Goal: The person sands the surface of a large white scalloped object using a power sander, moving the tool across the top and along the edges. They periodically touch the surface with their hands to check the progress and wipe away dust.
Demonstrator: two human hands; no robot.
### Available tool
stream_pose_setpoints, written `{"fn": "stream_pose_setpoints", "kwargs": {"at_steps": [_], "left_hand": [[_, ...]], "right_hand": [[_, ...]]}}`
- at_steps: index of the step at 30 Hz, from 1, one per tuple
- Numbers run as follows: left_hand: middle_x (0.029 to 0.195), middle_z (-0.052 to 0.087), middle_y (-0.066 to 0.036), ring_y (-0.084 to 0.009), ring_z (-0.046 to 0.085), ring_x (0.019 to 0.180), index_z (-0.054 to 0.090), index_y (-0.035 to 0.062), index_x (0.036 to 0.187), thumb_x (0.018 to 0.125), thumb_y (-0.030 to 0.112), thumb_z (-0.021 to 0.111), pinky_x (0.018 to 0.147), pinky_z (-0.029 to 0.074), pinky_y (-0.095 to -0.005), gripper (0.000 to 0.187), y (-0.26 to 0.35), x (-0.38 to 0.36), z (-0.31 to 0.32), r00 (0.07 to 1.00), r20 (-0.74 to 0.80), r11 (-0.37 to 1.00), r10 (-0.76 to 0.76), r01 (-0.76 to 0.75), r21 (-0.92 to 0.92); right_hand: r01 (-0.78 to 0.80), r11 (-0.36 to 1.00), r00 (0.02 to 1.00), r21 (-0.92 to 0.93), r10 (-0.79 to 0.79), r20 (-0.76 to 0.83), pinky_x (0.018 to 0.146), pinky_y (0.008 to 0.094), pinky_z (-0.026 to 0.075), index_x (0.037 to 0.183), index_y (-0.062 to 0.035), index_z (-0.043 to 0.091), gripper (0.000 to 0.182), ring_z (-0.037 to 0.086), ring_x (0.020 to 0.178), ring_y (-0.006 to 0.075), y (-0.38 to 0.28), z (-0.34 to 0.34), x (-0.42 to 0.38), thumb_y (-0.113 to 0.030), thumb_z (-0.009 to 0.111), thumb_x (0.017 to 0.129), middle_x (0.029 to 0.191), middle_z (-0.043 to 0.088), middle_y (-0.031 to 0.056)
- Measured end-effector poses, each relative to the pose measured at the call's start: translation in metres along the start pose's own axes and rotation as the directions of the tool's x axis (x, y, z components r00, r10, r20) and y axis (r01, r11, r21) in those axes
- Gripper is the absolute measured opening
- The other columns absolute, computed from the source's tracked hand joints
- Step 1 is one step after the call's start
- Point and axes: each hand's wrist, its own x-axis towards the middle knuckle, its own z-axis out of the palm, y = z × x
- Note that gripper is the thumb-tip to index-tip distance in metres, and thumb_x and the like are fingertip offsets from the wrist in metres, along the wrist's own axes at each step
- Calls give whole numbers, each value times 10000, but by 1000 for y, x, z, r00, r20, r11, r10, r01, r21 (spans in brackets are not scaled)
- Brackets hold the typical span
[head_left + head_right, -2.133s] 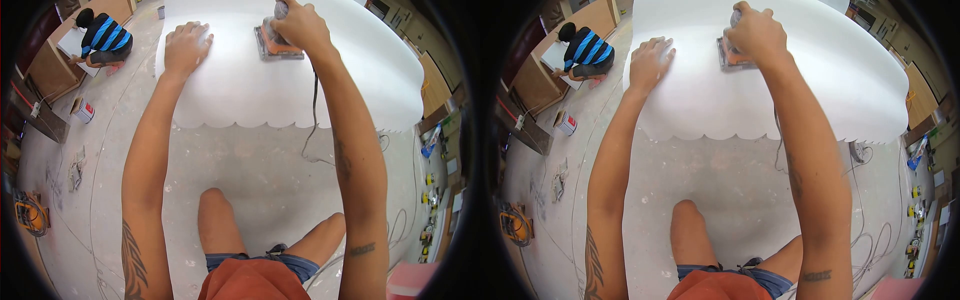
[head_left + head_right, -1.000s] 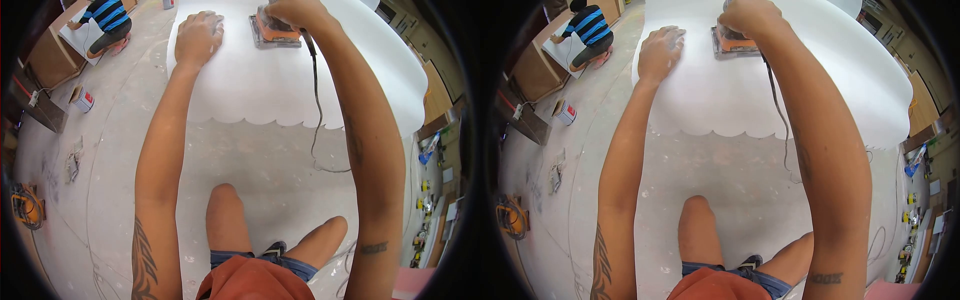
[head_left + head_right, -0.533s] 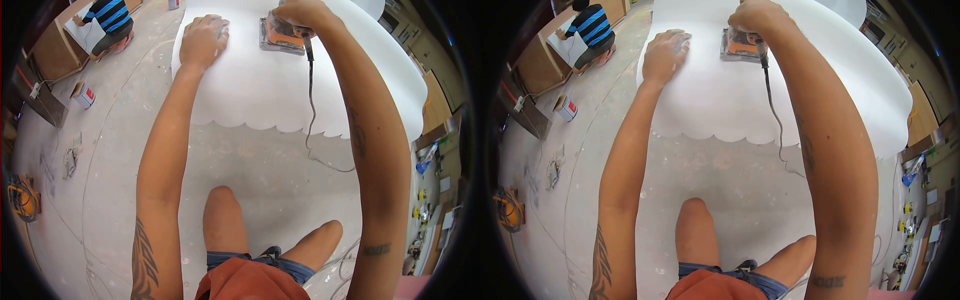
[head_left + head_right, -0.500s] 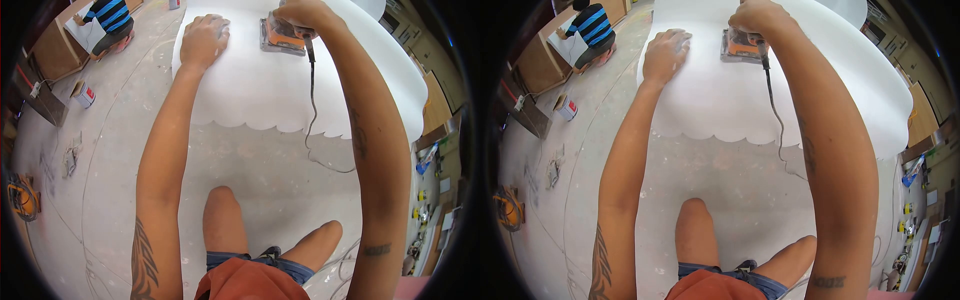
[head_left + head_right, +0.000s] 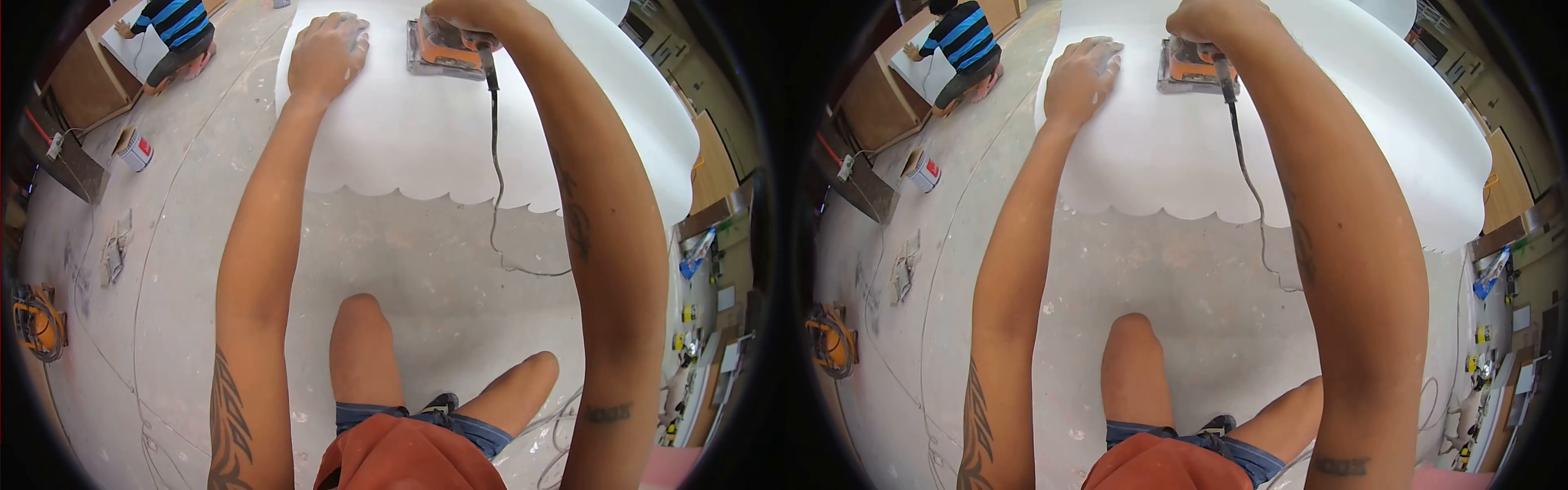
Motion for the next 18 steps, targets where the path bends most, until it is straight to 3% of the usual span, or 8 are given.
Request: {"fn": "stream_pose_setpoints", "kwargs": {"at_steps": [1,3,6,12,14,16,18], "left_hand": [[1272,695,11,-219,594,1241,755,181,1190,992,302,597,1106,454,-392,280,0,0,-1,1000,0,1000,-11,11,-20],[1273,694,11,-220,595,1239,753,180,1192,992,303,595,1103,456,-392,283,1,-1,0,1000,8,999,-22,23,-45],[1261,697,10,-222,597,1230,755,178,1185,988,301,599,1095,459,-393,280,-1,0,3,1000,-10,1000,-23,23,-15],[1239,705,4,-230,605,1214,760,171,1173,980,296,604,1080,468,-401,278,2,1,0,999,-15,998,-49,48,-31],[1220,716,2,-233,618,1196,769,167,1148,975,291,603,1055,485,-401,269,-1,1,3,999,-36,1000,18,-18,8],[1248,717,-10,-248,626,1202,767,170,1156,980,283,607,1048,491,-399,263,-2,2,0,1000,-10,999,-6,5,-33],[1276,717,-22,-263,634,1207,765,172,1163,985,275,611,1041,498,-397,257,-1,1,-3,999,14,997,-39,39,-71]], "right_hand": [[0,1000,1000,4,0,-1,844,409,624,1424,12,543,575,725,1053,371,2,1,-6,-256,646,925,1243,691,267],[145,977,984,-156,-158,-78,887,441,608,1412,33,542,578,715,1070,408,11,5,-18,-277,633,933,1212,699,290],[118,956,978,-268,-158,-134,956,469,575,1398,51,544,587,699,1090,445,17,18,-20,-289,633,927,1185,702,313],[78,977,975,-197,-117,-191,998,468,553,1376,32,569,563,690,1122,448,12,18,2,-287,628,916,1182,706,309],[75,978,972,-193,-115,-205,996,465,556,1377,22,573,555,692,1125,440,14,21,28,-282,626,916,1181,707,307],[23,978,928,-206,-98,-360,992,459,559,1397,6,568,562,695,1132,416,18,31,53,-269,631,911,1195,706,296],[3,977,916,-212,-88,-392,994,456,558,1409,4,561,575,694,1140,403,17,38,55,-271,634,909,1209,706,286]]}}
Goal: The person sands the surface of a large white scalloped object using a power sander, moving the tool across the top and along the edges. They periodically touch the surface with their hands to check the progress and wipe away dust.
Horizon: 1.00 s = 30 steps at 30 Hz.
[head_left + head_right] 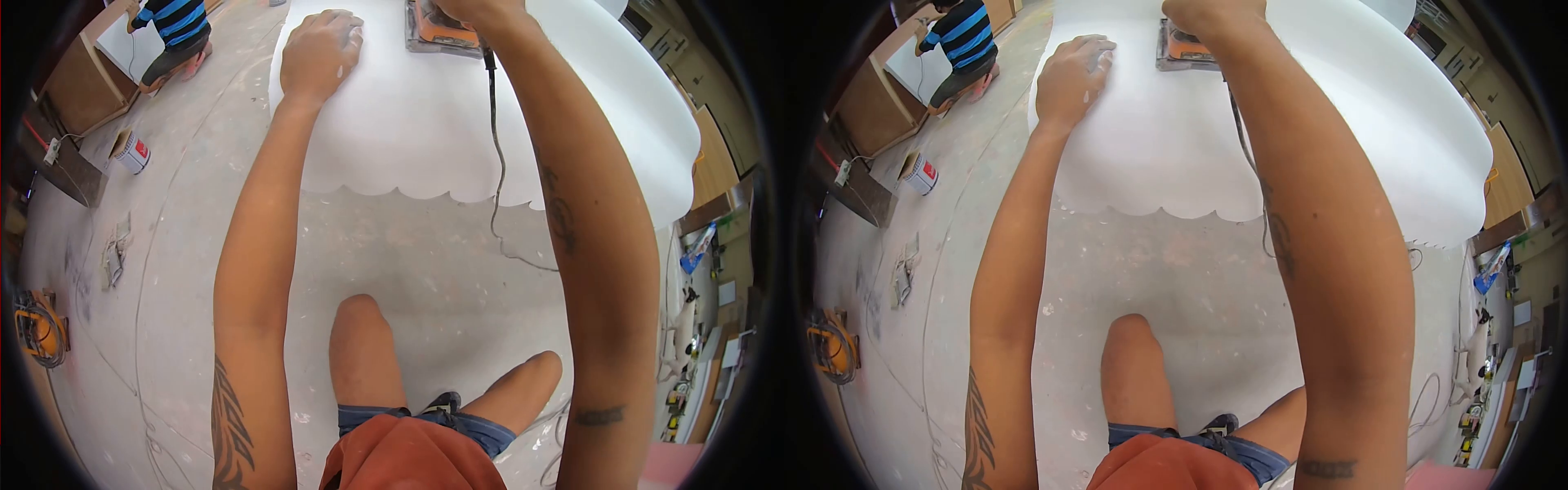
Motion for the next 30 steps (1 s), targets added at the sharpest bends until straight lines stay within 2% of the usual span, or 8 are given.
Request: {"fn": "stream_pose_setpoints", "kwargs": {"at_steps": [2,4,7,15,20,22,25,30], "left_hand": [[1291,714,-17,-263,635,1210,769,178,1156,991,280,606,1028,507,-394,254,0,-1,-2,1000,6,1000,-13,13,-27],[1292,715,-14,-261,636,1211,770,185,1157,993,281,604,1022,511,-391,252,0,-2,-3,1000,8,999,-19,19,-33],[1290,716,-8,-258,643,1202,774,195,1152,997,282,601,1012,517,-386,248,0,-2,-1,999,8,999,-31,32,-31],[1213,742,-13,-261,660,1147,787,146,1090,980,272,616,988,531,-396,239,3,-1,-1,997,-32,995,-68,65,-78],[1182,744,-7,-264,662,1142,783,147,1078,968,260,632,987,532,-396,218,1,-2,0,999,-35,998,-36,35,-45],[1185,742,-6,-264,660,1143,781,150,1079,967,257,634,985,533,-396,214,1,-3,1,999,-35,998,-41,40,-39],[1205,735,-6,-261,653,1159,778,157,1095,966,253,635,994,531,-396,216,3,-2,-1,998,-26,998,-58,57,-35],[1278,715,-9,-257,630,1222,777,170,1144,969,248,631,1056,507,-392,241,6,-3,-5,999,28,999,-30,31,-45]], "right_hand": [[-7,1000,999,-9,7,-32,995,454,556,1421,2,554,588,694,1148,390,-2,-7,-3,-272,636,907,1223,705,276],[-65,998,950,21,56,308,1008,446,548,1444,-6,536,604,685,1169,381,-9,-41,-24,-283,630,916,1265,694,263],[46,998,957,-38,-34,288,1018,437,542,1455,-7,525,602,678,1185,378,-1,-46,-39,-288,620,931,1290,685,257],[-27,999,988,-45,34,148,1015,434,538,1432,-4,539,583,676,1194,363,-2,-26,-6,-300,609,934,1263,697,256],[-5,997,969,-77,24,245,1013,432,536,1419,-3,549,574,676,1197,352,-4,-35,-31,-302,604,932,1249,705,252],[73,994,983,-78,-59,173,1011,430,538,1408,3,558,573,678,1189,359,-5,-36,-41,-287,612,917,1240,711,246],[22,998,976,-53,-10,216,1016,428,536,1368,-3,601,543,681,1184,358,-1,-22,-11,-281,623,903,1233,716,238],[39,999,993,1,-39,114,1006,437,543,1311,-20,656,478,687,1166,361,6,-15,1,-262,622,900,1225,716,240]]}}
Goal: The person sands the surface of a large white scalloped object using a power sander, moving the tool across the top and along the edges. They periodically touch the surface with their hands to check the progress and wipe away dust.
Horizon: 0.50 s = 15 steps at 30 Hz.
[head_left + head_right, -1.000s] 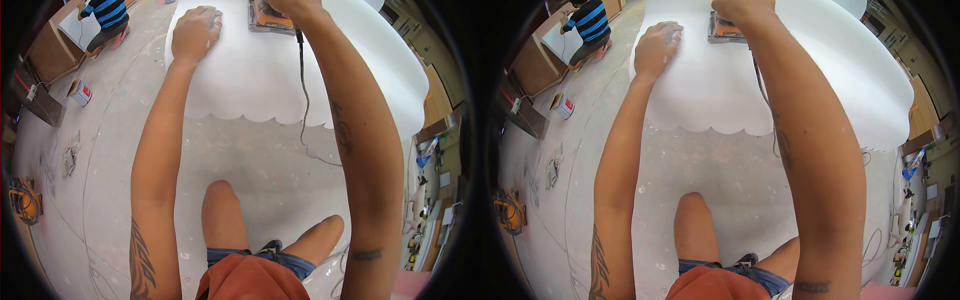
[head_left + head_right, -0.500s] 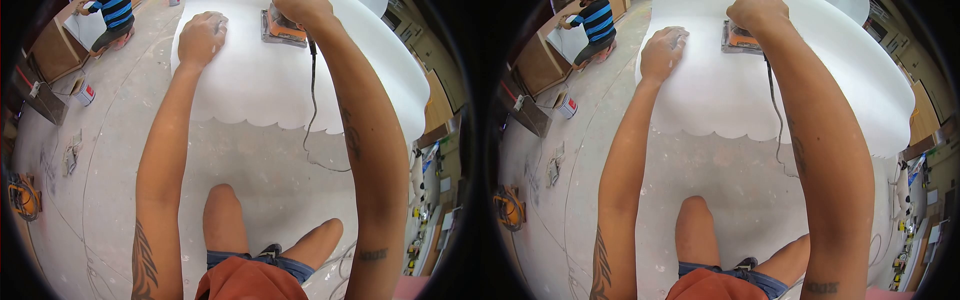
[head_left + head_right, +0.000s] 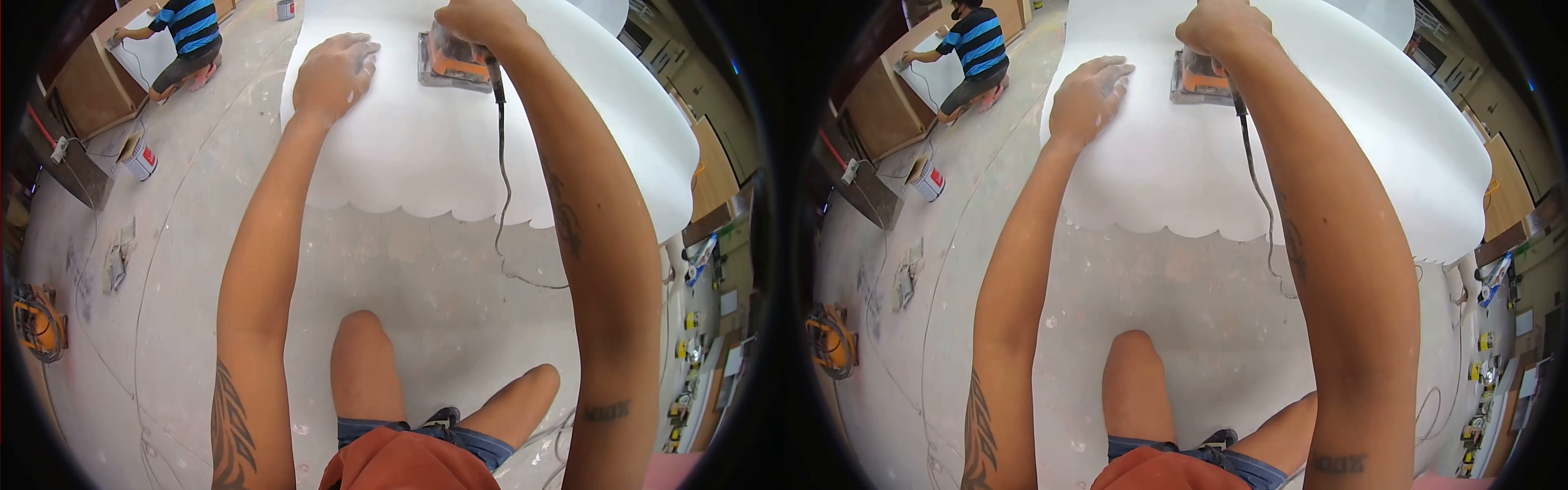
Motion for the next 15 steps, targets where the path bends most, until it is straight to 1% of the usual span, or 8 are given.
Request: {"fn": "stream_pose_setpoints", "kwargs": {"at_steps": [2,4,5,7,8,10,11,15], "left_hand": [[1348,689,-7,-260,601,1289,771,190,1195,973,237,625,1113,472,-391,270,-2,1,0,990,25,990,137,-138,29],[1379,674,-11,-270,588,1313,754,188,1235,986,225,614,1130,457,-403,288,-2,2,2,995,18,993,101,-102,59],[1410,659,-14,-280,576,1337,737,187,1276,1000,212,604,1147,443,-414,308,-3,2,3,998,9,994,65,-65,87],[1425,650,-14,-280,563,1353,724,177,1298,1011,227,580,1169,419,-417,325,-2,1,6,999,0,990,34,-33,139],[1439,640,-14,-280,550,1370,711,167,1320,1022,242,556,1191,396,-420,344,0,2,7,1000,-12,982,8,-5,190],[1449,634,-29,-277,534,1386,704,141,1326,1020,251,532,1207,371,-424,368,0,2,10,1000,-23,982,-4,8,191],[1459,628,-45,-274,519,1402,697,115,1332,1019,260,508,1223,346,-427,394,-1,2,11,999,-30,981,-20,25,192],[1479,612,-51,-277,508,1417,676,107,1362,1023,251,498,1228,343,-427,409,-1,3,9,1000,-2,978,-14,14,207]], "right_hand": [[18,1000,1000,-1,-18,-8,994,440,551,1299,-24,666,463,693,1151,365,-4,-10,-11,-253,623,899,1221,717,239],[-21,998,980,67,7,200,962,441,571,1304,-30,667,459,706,1125,365,-11,-29,-22,-244,630,899,1227,717,237],[-17,998,980,65,4,201,962,441,571,1304,-30,667,459,706,1125,365,-13,-27,-18,-244,630,899,1227,717,237],[-79,996,970,30,70,234,942,434,584,1292,-35,677,452,715,1115,356,-12,-19,-6,-240,636,891,1242,715,229],[-81,996,971,31,72,228,942,434,584,1292,-35,677,452,715,1115,356,-11,-15,1,-240,636,891,1242,715,229],[-127,991,985,29,122,124,941,430,586,1282,-37,683,456,716,1118,355,-12,-9,11,-245,643,878,1249,714,226],[-125,992,985,30,120,121,941,430,586,1282,-37,683,456,716,1118,355,-10,-7,15,-245,643,878,1249,714,226],[-62,996,984,61,51,168,942,427,587,1282,-42,685,451,719,1110,359,-15,-14,7,-246,645,882,1244,717,223]]}}
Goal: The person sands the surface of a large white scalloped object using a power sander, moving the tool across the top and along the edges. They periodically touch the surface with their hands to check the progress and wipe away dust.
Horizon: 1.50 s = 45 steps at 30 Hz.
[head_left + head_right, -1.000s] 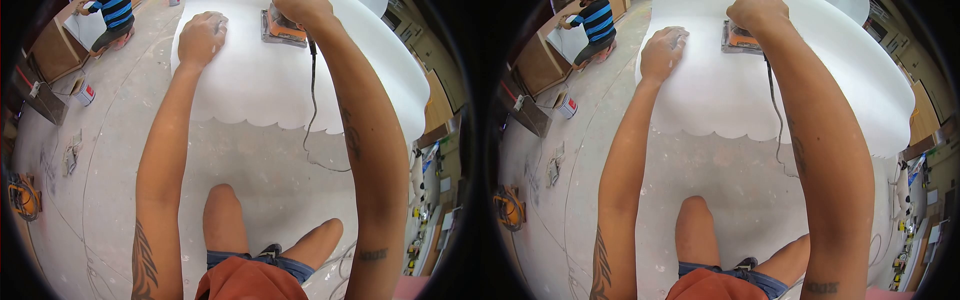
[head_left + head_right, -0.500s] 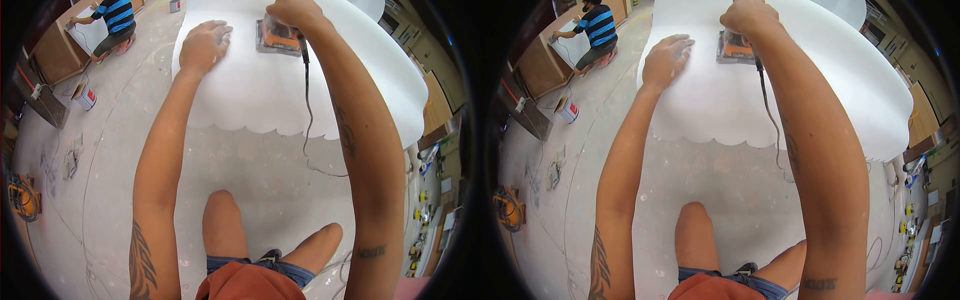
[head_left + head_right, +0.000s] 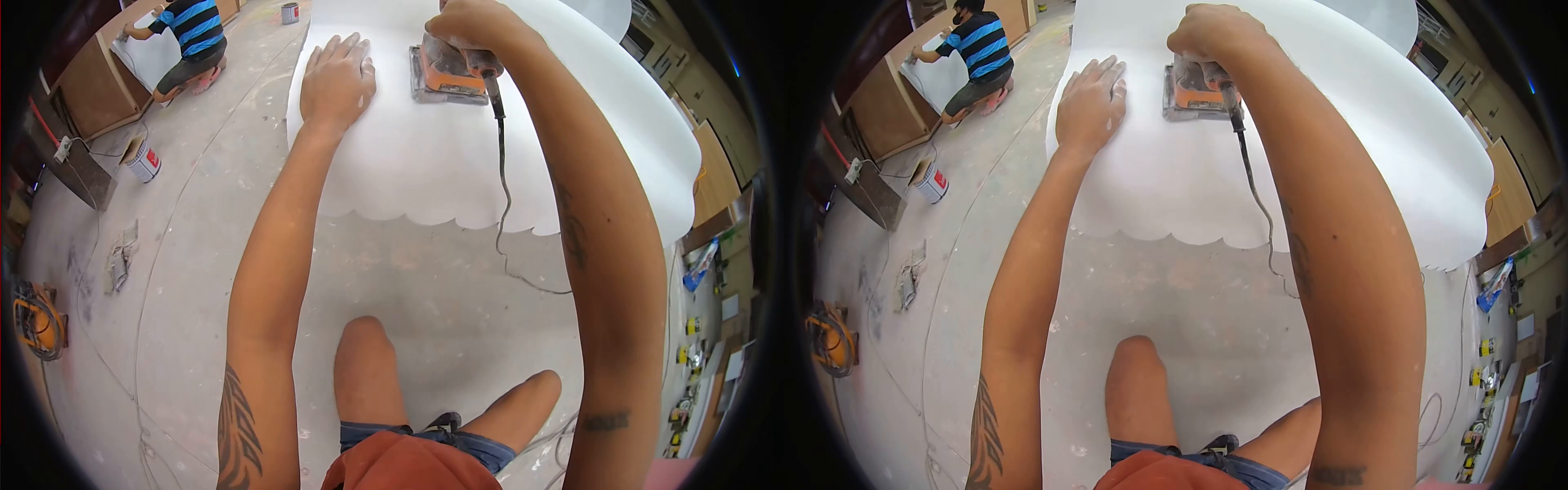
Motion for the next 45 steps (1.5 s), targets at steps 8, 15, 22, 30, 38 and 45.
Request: {"fn": "stream_pose_setpoints", "kwargs": {"at_steps": [8,15,22,30,38,45], "left_hand": [[1489,604,-29,-266,502,1423,674,118,1364,1029,239,503,1232,349,-424,395,-2,-2,4,1000,-11,999,-28,28,-15],[1476,614,-43,-270,510,1416,682,103,1349,1017,220,516,1226,359,-415,389,-6,1,2,999,-32,1000,5,-5,-12],[1481,609,-45,-267,509,1417,665,103,1367,1009,201,510,1228,358,-418,402,-3,2,3,1000,-21,1000,16,-16,-13],[1495,596,-41,-262,500,1425,658,103,1374,1010,193,502,1232,353,-414,406,-4,0,4,1000,-16,1000,-9,8,-18],[1457,625,-58,-272,523,1403,664,94,1356,996,163,512,1223,365,-415,397,-1,-3,2,999,-49,999,24,-26,-44],[1417,652,-70,-287,561,1361,673,80,1322,987,153,518,1198,397,-429,376,-4,-3,4,995,-87,998,42,-46,-53]], "right_hand": [[-41,998,996,45,37,84,922,427,595,1240,-38,708,419,741,1056,320,-8,-7,8,-241,643,880,1176,745,197],[-7,999,998,43,10,-65,917,424,593,1248,-37,711,409,743,1057,315,-10,2,3,-224,625,895,1151,749,209],[41,999,999,-30,-42,-31,848,396,588,1180,-158,762,399,752,995,263,-4,15,28,-285,626,827,1095,782,108],[-40,999,997,-5,39,-73,939,409,582,1185,-44,750,381,737,1081,317,-21,3,21,-262,623,900,1165,750,212],[-7,1000,988,21,10,-155,949,403,577,1168,-74,771,382,730,1111,308,-30,13,28,-286,636,880,1177,757,179],[-8,999,998,43,11,-69,947,410,581,1147,-75,778,371,732,1109,322,-32,7,25,-280,627,877,1177,756,188]]}}
